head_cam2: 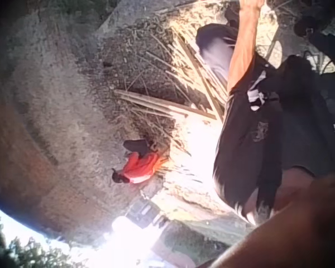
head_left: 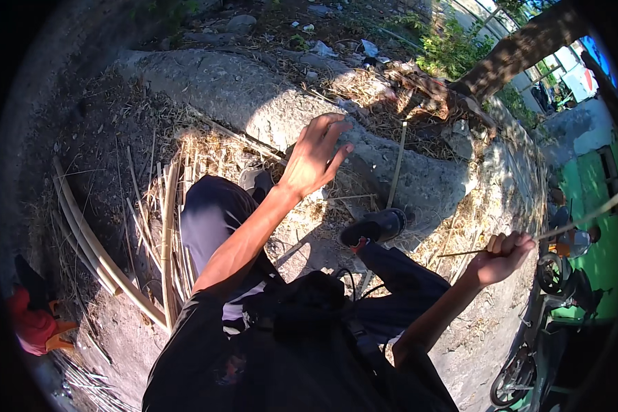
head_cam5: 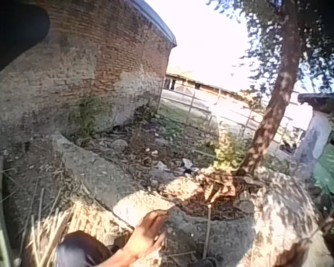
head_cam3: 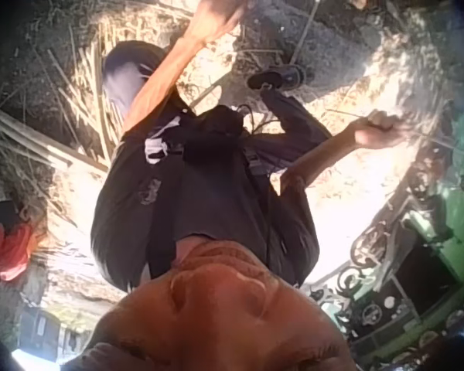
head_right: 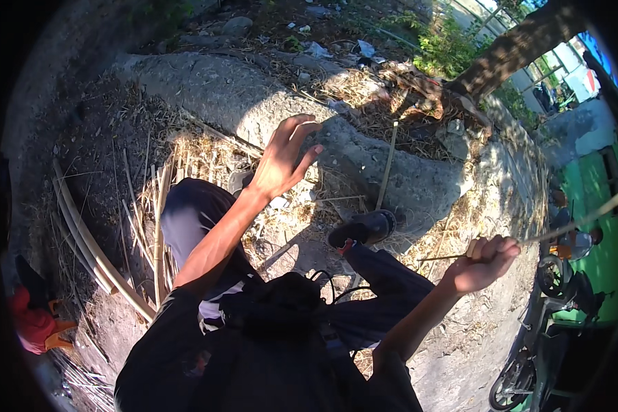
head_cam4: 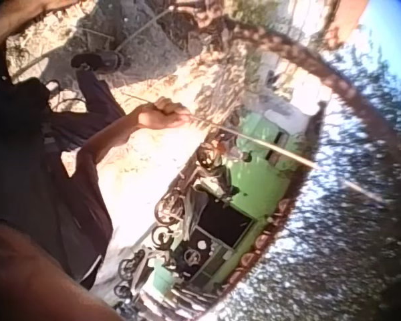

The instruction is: The person breaks a bamboo strip by hand, trims it with a utility knife, cuts and shapes bamboo pieces using a machete, and separates thin bamboo strips by hand.

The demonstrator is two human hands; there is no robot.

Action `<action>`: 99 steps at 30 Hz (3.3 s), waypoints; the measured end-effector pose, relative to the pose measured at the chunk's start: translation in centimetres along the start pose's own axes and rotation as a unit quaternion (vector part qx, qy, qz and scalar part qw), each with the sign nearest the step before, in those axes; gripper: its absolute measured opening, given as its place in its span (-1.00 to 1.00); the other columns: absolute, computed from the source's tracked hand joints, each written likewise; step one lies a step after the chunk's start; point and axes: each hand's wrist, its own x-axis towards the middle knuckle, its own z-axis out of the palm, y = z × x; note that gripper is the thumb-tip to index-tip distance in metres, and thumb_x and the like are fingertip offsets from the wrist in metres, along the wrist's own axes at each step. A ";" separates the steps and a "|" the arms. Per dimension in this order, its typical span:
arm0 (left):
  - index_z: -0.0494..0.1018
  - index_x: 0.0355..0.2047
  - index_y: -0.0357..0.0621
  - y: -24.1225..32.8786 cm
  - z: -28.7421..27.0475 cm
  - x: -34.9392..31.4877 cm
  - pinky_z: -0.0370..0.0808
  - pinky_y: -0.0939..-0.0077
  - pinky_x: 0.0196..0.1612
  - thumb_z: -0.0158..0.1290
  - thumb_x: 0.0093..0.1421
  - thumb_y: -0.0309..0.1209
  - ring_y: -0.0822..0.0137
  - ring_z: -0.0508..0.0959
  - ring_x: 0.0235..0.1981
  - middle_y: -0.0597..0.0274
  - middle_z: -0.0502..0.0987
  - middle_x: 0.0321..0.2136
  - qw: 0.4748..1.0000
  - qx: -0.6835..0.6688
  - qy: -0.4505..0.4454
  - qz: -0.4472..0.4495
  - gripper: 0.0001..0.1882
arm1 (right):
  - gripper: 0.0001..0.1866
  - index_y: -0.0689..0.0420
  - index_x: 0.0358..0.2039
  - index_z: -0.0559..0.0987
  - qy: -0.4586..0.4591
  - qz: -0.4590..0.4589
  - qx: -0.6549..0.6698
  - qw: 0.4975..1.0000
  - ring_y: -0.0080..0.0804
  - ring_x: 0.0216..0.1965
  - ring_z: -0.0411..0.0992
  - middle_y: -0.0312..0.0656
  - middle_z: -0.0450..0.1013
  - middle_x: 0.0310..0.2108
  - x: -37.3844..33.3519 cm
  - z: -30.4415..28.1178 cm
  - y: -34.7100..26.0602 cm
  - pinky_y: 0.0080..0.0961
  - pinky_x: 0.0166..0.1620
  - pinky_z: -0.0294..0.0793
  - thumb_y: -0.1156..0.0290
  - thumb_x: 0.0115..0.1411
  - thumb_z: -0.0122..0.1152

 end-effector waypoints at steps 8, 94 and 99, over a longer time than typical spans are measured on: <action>0.46 0.10 -0.18 -0.5 0.4 -0.5 0.41 0.04 0.22 0.13 0.36 -0.27 -0.12 0.44 0.16 -0.07 0.45 0.11 1.000 -0.001 -0.015 -0.003 -0.62 | -0.64 -0.02 -0.48 0.28 0.101 0.124 -0.134 0.978 -0.71 -0.68 -0.19 -0.51 -0.08 -0.66 -0.6 1.3 2.7 -0.63 -0.63 -0.16 0.24 0.53 -0.01; 0.46 0.10 -0.05 -5.0 1.3 -4.6 0.46 0.15 0.14 0.17 -0.05 -0.63 -0.12 0.50 0.13 -0.01 0.49 0.08 0.962 0.003 -0.272 -0.028 -0.38 | -0.74 0.14 -0.23 0.74 0.006 0.332 -0.608 0.721 -0.33 -0.42 0.56 -0.13 0.62 -0.47 -28.4 -40.7 27.4 -0.31 -0.26 0.52 0.21 0.25 0.39; 0.49 0.03 -0.10 -9.9 2.3 -8.3 0.51 0.20 0.03 0.20 0.17 -0.55 -0.09 0.55 0.03 0.01 0.51 -0.02 0.970 0.032 -0.241 -0.017 -0.61 | -0.85 0.01 -0.29 0.75 -0.074 0.361 -0.681 0.633 -0.06 -0.28 0.64 -0.04 0.66 -0.36 -30.4 -42.4 27.5 -0.12 -0.19 0.57 0.25 0.19 0.40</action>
